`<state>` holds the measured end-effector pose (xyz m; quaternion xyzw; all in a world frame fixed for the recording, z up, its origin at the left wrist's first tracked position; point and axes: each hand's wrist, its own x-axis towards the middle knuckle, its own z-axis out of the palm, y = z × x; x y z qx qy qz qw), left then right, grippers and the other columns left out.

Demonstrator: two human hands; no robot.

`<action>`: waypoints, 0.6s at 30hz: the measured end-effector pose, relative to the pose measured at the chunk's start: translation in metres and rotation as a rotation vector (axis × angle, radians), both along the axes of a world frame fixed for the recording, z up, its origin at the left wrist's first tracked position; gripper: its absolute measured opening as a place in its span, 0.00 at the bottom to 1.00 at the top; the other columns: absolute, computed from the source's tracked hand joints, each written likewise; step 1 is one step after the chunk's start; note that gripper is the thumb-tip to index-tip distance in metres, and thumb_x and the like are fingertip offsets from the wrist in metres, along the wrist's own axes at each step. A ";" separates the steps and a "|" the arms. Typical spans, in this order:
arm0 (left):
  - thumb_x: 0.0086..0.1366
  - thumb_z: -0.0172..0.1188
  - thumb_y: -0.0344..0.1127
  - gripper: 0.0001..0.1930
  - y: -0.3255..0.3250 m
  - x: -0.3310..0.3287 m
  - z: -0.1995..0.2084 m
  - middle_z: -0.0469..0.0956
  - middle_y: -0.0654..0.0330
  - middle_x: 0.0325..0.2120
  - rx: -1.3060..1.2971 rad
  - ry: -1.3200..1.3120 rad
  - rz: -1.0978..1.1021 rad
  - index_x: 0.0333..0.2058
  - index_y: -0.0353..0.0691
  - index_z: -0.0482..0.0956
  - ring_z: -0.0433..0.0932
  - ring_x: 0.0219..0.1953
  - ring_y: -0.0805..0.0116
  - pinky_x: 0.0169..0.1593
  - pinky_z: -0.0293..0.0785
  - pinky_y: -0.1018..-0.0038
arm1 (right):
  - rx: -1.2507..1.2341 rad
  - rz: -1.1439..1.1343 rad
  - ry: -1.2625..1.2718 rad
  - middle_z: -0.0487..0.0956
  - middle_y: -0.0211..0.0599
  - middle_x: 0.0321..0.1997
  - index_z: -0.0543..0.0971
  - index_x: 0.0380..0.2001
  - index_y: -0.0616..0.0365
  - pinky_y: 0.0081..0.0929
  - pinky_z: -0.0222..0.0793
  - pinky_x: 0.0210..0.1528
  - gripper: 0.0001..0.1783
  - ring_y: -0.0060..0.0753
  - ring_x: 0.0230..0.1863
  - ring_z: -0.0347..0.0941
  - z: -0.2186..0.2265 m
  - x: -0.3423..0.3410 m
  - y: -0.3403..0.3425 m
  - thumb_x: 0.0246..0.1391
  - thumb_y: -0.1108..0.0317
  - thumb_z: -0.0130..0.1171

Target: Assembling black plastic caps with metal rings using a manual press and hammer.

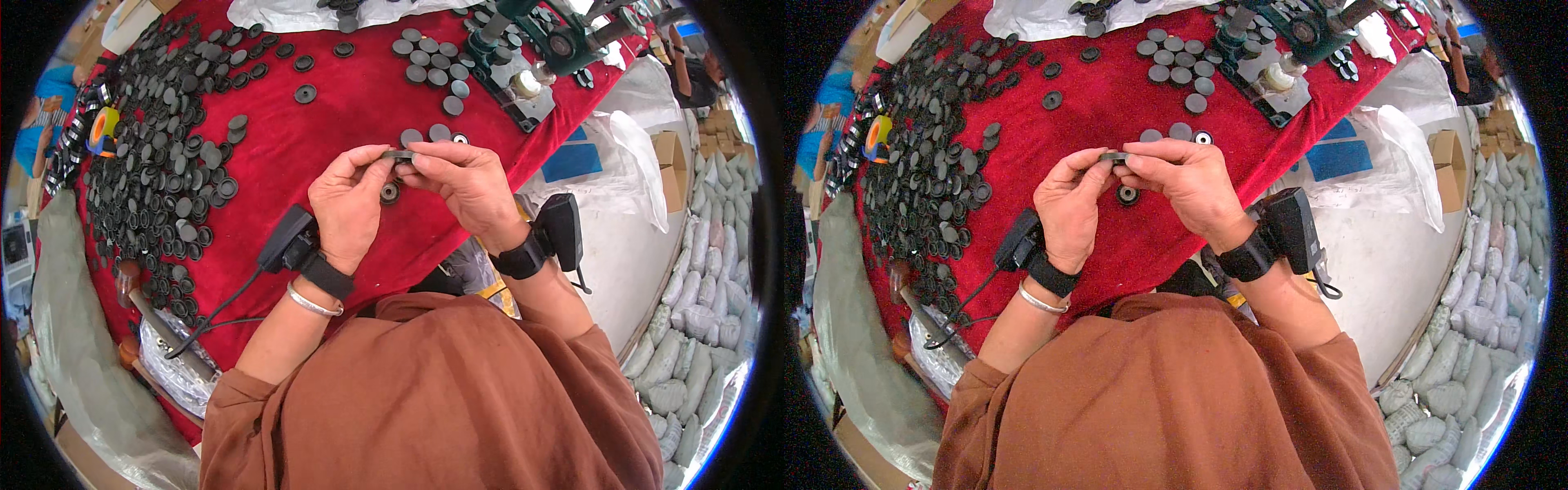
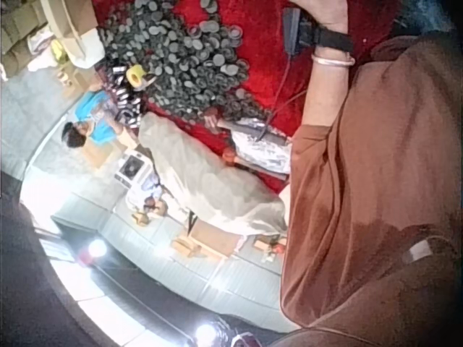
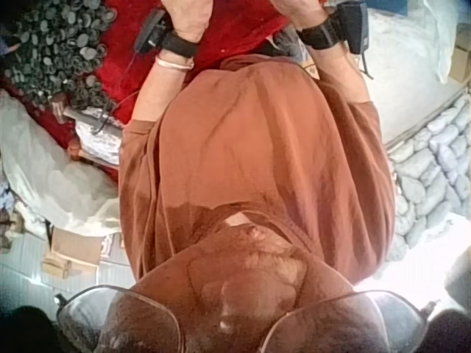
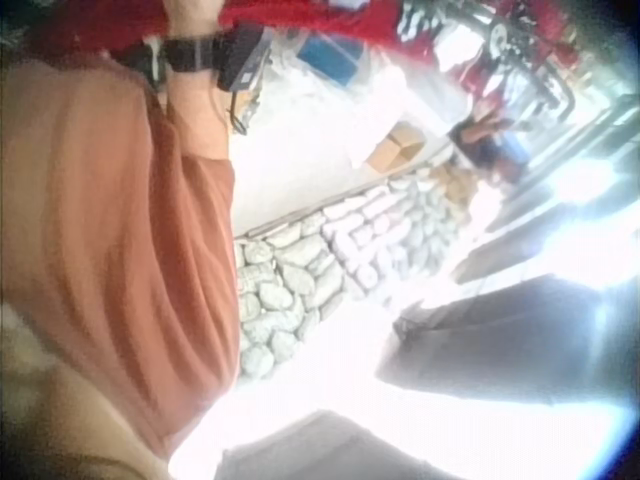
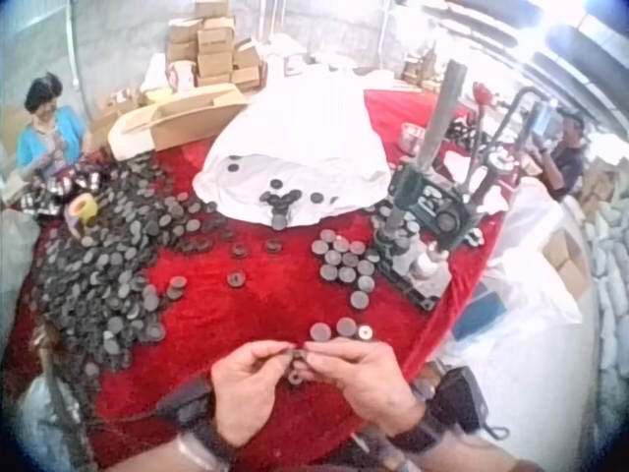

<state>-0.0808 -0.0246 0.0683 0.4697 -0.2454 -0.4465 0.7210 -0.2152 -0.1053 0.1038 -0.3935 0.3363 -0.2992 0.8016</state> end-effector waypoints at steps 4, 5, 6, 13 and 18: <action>0.64 0.56 0.23 0.08 -0.001 0.000 -0.001 0.80 0.56 0.38 0.032 0.077 -0.028 0.42 0.32 0.77 0.80 0.39 0.70 0.45 0.79 0.75 | 0.059 -0.002 -0.057 0.80 0.47 0.41 0.77 0.43 0.71 0.26 0.78 0.44 0.12 0.34 0.39 0.80 -0.004 -0.004 -0.002 0.55 0.78 0.57; 0.64 0.56 0.24 0.08 -0.001 -0.001 0.000 0.80 0.56 0.38 0.029 0.109 -0.028 0.42 0.32 0.77 0.80 0.39 0.70 0.44 0.79 0.75 | 0.060 -0.002 -0.066 0.80 0.48 0.41 0.77 0.44 0.71 0.26 0.79 0.44 0.13 0.35 0.39 0.80 -0.005 -0.005 -0.002 0.55 0.79 0.57; 0.64 0.56 0.24 0.08 -0.002 -0.003 0.001 0.80 0.56 0.38 0.028 0.107 -0.029 0.42 0.32 0.77 0.80 0.39 0.70 0.44 0.79 0.75 | 0.061 -0.003 -0.074 0.80 0.49 0.42 0.77 0.44 0.72 0.26 0.79 0.45 0.13 0.36 0.40 0.80 -0.006 -0.005 -0.002 0.55 0.79 0.57; 0.63 0.57 0.24 0.06 -0.006 -0.006 0.014 0.80 0.58 0.33 0.140 0.224 -0.027 0.39 0.30 0.77 0.80 0.33 0.74 0.37 0.79 0.80 | 0.030 -0.035 -0.042 0.80 0.46 0.41 0.76 0.45 0.71 0.24 0.79 0.42 0.14 0.33 0.38 0.80 -0.009 -0.007 0.000 0.54 0.78 0.58; 0.64 0.55 0.24 0.07 -0.006 -0.012 0.008 0.80 0.54 0.34 0.215 0.120 -0.078 0.40 0.29 0.76 0.82 0.34 0.68 0.40 0.80 0.75 | -0.306 0.013 0.314 0.81 0.39 0.33 0.80 0.38 0.68 0.18 0.76 0.31 0.12 0.23 0.29 0.78 0.003 0.006 -0.001 0.54 0.71 0.62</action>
